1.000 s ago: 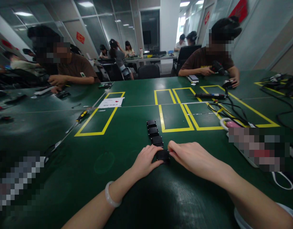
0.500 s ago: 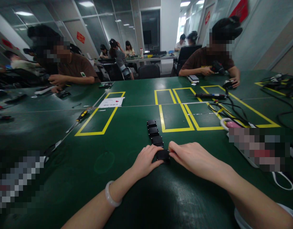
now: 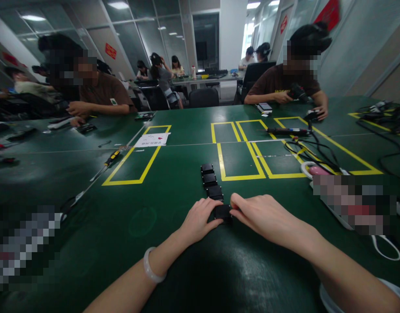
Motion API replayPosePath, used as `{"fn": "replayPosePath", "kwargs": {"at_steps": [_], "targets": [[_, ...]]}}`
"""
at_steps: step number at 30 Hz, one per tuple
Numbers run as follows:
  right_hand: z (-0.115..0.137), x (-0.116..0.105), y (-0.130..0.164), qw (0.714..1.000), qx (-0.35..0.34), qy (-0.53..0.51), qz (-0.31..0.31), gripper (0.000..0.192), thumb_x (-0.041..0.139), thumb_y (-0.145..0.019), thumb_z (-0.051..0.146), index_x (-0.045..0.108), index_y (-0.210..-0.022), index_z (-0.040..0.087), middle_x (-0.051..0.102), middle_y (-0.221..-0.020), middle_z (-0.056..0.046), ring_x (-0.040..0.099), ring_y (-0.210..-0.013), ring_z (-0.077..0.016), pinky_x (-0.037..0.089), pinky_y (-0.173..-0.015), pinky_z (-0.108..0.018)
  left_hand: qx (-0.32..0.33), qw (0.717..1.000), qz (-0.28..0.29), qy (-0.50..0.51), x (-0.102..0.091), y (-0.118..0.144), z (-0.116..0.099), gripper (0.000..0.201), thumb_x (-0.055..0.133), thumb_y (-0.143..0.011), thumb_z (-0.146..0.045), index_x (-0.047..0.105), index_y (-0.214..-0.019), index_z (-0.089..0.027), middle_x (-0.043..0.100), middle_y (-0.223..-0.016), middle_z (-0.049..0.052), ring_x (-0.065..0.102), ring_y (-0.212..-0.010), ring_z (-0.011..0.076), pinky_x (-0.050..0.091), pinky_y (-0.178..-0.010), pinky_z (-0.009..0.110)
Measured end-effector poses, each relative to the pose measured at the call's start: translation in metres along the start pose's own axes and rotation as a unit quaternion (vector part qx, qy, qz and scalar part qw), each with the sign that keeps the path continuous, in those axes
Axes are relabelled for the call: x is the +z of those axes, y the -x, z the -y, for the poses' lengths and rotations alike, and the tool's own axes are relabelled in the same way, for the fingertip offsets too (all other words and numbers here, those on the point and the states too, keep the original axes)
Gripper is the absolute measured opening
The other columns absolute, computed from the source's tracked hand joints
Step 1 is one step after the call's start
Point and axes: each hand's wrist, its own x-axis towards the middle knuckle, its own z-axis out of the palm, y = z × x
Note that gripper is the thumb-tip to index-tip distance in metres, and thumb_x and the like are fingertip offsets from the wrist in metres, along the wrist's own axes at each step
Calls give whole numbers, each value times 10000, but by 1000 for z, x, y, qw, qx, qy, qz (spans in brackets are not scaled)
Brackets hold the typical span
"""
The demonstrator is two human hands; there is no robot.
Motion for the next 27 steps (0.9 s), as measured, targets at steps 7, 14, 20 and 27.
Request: {"fn": "replayPosePath", "kwargs": {"at_steps": [7,14,20,27], "targets": [[-2,0,0,1000,-3,-2,-6,39,402,-951,245,425,-930,221,627,-710,21,609,-590,-142,176,-469,-259,-1,1000,3,-6,-1,0,0,357,586,-896,-395,494,-1214,-260,578,-1159,36,523,-1014,230,413,-860,358],[-1,-4,0,1000,-2,-12,2,88,427,-949,241,475,-879,216,661,-769,10,609,-629,-132,180,-503,-270,1,1000,-2,-2,1,0,1,355,576,-899,-406,499,-1209,-252,575,-1160,48,526,-1019,237,416,-867,367],[0,0,-2,1000,-5,6,-12,92,402,-953,240,461,-887,213,651,-773,5,619,-641,-145,175,-494,-272,-1,1000,0,-4,1,0,1,370,589,-893,-394,491,-1224,-261,575,-1169,41,522,-1023,232,413,-871,363],[-2,4,-2,1000,-2,8,-16,95,363,-963,245,440,-916,216,629,-723,11,606,-598,-142,167,-481,-275,2,1000,-3,-11,1,1,1,361,577,-897,-406,499,-1215,-253,578,-1159,50,527,-1013,235,415,-857,362]]}}
